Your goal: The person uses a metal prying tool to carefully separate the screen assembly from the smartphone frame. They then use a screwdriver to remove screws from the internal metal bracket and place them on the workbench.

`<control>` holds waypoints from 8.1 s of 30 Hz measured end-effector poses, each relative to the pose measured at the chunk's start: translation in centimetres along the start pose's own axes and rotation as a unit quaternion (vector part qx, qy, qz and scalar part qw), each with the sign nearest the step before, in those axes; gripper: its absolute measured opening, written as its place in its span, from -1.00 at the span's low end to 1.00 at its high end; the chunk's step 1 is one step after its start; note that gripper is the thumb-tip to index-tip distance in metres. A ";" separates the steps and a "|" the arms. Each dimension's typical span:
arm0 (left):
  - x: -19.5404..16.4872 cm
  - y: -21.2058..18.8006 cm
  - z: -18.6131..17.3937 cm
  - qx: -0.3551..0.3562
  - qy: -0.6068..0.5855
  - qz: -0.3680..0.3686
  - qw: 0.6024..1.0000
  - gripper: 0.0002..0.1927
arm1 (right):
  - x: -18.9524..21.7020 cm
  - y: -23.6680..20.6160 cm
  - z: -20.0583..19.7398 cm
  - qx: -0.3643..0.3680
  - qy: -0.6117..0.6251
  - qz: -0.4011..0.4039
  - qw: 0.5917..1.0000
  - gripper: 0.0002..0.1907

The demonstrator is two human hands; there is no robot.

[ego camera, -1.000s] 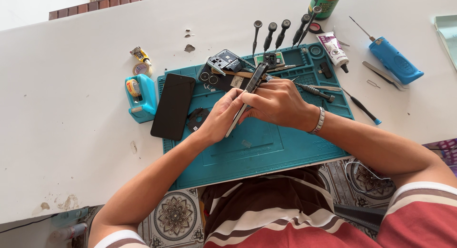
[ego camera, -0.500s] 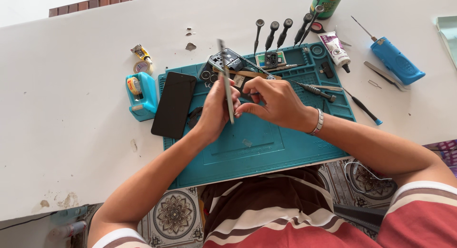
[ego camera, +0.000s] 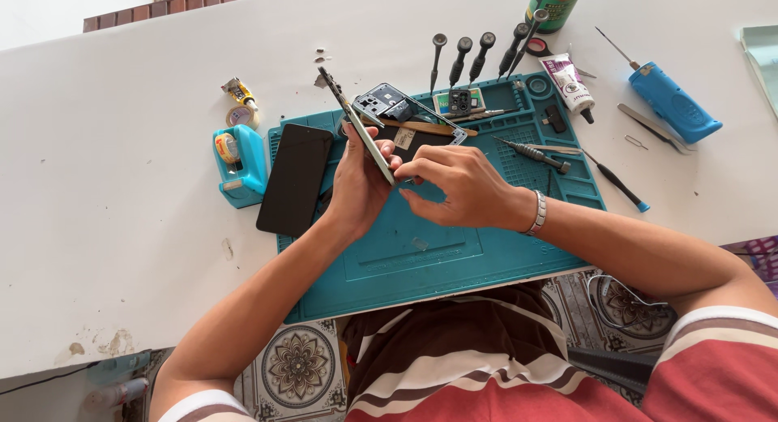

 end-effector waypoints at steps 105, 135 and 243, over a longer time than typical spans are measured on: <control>-0.7 0.1 0.0 -0.030 0.056 0.125 0.990 -0.62 | -0.9 -0.4 0.8 -0.014 -0.007 0.093 0.995 -0.78; -3.2 -1.8 1.0 0.129 0.228 0.336 0.905 -0.81 | -1.9 -0.9 0.2 -0.056 0.061 0.125 0.989 -0.80; -1.7 -1.5 0.6 0.206 0.308 0.240 0.897 -0.65 | -3.8 -1.2 -0.7 -0.022 0.130 0.141 0.981 -0.38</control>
Point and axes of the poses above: each hand's wrist, its own y-axis towards the middle knuckle, its own z-axis out of the palm, x = y × z, the point moved 2 cm from there along y, towards the middle knuckle, and after that the axes turned 11 degrees about -x, right-handed, at the moved point
